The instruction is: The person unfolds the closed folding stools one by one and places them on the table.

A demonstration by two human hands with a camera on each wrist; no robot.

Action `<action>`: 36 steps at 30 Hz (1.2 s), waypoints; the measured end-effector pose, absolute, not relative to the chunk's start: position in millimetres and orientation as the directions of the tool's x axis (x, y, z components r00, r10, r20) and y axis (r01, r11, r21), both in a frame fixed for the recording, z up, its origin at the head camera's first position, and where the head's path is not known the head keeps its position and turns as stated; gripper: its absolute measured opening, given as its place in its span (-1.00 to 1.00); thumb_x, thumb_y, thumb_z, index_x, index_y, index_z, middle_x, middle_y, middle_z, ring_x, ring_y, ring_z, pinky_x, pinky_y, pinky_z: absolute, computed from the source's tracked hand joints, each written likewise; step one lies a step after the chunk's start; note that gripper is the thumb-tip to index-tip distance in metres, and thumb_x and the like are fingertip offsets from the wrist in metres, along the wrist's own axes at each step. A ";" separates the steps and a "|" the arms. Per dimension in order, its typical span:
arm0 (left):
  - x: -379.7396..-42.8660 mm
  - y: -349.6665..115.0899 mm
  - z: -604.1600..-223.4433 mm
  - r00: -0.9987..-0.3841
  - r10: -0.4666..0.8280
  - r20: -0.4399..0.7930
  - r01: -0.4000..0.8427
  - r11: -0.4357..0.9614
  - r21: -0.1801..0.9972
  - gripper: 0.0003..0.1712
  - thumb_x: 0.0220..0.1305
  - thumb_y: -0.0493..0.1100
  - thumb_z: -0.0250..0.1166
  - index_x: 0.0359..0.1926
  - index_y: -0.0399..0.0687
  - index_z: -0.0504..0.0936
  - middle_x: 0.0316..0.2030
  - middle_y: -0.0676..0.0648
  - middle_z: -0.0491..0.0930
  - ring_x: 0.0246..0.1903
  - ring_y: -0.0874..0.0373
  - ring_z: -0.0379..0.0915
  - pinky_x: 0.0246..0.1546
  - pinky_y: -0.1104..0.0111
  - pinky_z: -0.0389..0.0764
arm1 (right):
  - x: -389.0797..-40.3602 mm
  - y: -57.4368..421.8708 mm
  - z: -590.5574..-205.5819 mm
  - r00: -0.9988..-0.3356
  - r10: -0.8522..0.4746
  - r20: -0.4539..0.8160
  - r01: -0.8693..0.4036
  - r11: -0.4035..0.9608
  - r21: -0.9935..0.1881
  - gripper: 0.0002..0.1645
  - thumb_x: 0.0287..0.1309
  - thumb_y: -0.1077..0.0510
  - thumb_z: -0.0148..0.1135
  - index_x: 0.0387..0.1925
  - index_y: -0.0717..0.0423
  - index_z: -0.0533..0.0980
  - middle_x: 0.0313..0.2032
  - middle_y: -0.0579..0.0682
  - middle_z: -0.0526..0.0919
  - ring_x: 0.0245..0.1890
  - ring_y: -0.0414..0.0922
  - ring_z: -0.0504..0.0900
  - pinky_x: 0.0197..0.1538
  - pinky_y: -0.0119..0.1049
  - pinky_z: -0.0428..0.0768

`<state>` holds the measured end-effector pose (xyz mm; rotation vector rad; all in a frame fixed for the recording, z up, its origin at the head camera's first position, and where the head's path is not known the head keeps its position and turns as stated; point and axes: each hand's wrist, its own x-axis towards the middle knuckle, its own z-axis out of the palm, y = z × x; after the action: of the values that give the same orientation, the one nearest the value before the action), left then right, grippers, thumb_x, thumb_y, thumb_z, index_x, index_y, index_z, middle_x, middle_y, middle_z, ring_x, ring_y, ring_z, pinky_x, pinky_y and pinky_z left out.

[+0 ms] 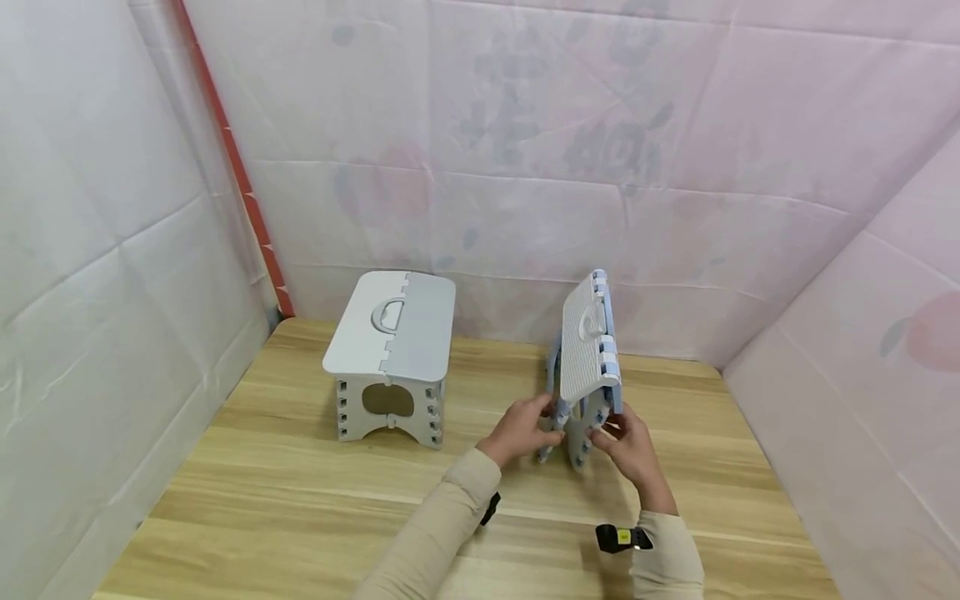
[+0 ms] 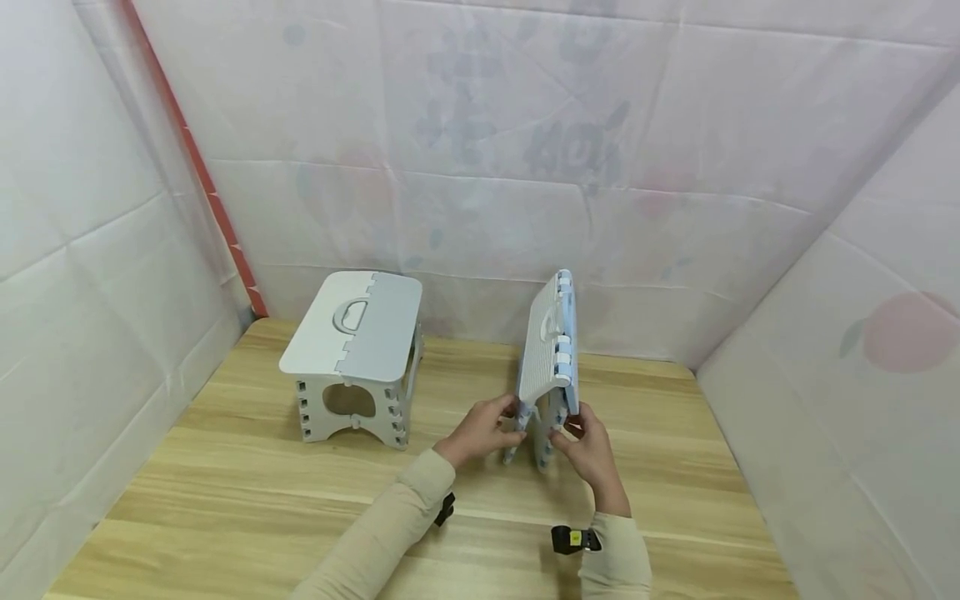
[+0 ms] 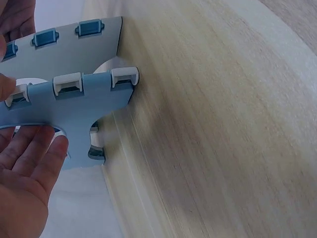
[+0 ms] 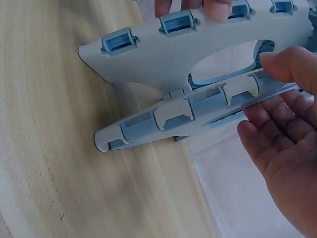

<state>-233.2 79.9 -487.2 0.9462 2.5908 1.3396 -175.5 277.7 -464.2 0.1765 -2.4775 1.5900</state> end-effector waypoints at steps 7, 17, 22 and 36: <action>-235.8 80.5 -490.7 -0.814 0.542 0.210 0.479 0.420 0.771 -0.52 0.06 -0.11 0.35 0.04 -0.02 0.47 -0.12 0.01 0.57 -0.13 0.26 0.48 -0.16 0.49 0.46 | -174.1 279.4 -465.5 -0.975 0.033 0.222 -0.192 0.389 -0.901 -0.40 0.02 0.46 0.25 0.14 0.35 0.33 -0.03 0.28 0.48 -0.10 -0.11 0.48 -0.03 -0.44 0.44; -233.1 79.0 -489.8 -0.831 0.523 0.190 0.447 0.423 0.788 -0.56 0.11 -0.08 0.33 0.03 0.00 0.47 -0.13 0.05 0.55 -0.13 0.26 0.45 -0.16 0.45 0.47 | -173.7 287.8 -473.2 -0.975 0.054 0.215 -0.182 0.362 -0.914 -0.47 0.07 0.40 0.24 0.11 0.37 0.36 -0.12 0.27 0.51 -0.13 -0.19 0.48 -0.09 -0.48 0.47; -232.0 78.1 -489.1 -0.834 0.519 0.186 0.446 0.436 0.782 -0.59 0.13 -0.07 0.31 0.01 0.01 0.47 -0.12 0.04 0.55 -0.12 0.25 0.46 -0.16 0.43 0.48 | -172.3 290.3 -473.8 -0.978 0.076 0.194 -0.156 0.348 -0.924 -0.49 0.07 0.39 0.25 0.09 0.39 0.38 -0.14 0.30 0.50 -0.15 -0.24 0.48 -0.11 -0.49 0.48; -233.5 71.7 -489.6 -0.829 0.519 0.208 0.457 0.414 0.787 -0.56 0.13 -0.12 0.28 0.05 0.02 0.45 -0.08 0.03 0.53 -0.08 0.23 0.45 -0.13 0.43 0.46 | -170.7 295.1 -471.8 -0.982 0.075 0.173 -0.132 0.378 -0.916 -0.45 0.11 0.34 0.24 0.14 0.36 0.33 -0.12 0.25 0.50 -0.14 -0.21 0.47 -0.14 -0.46 0.50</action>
<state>-233.5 71.7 -489.6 0.8932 2.5834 1.4050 -170.7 295.1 -471.8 0.0515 -2.4486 1.6544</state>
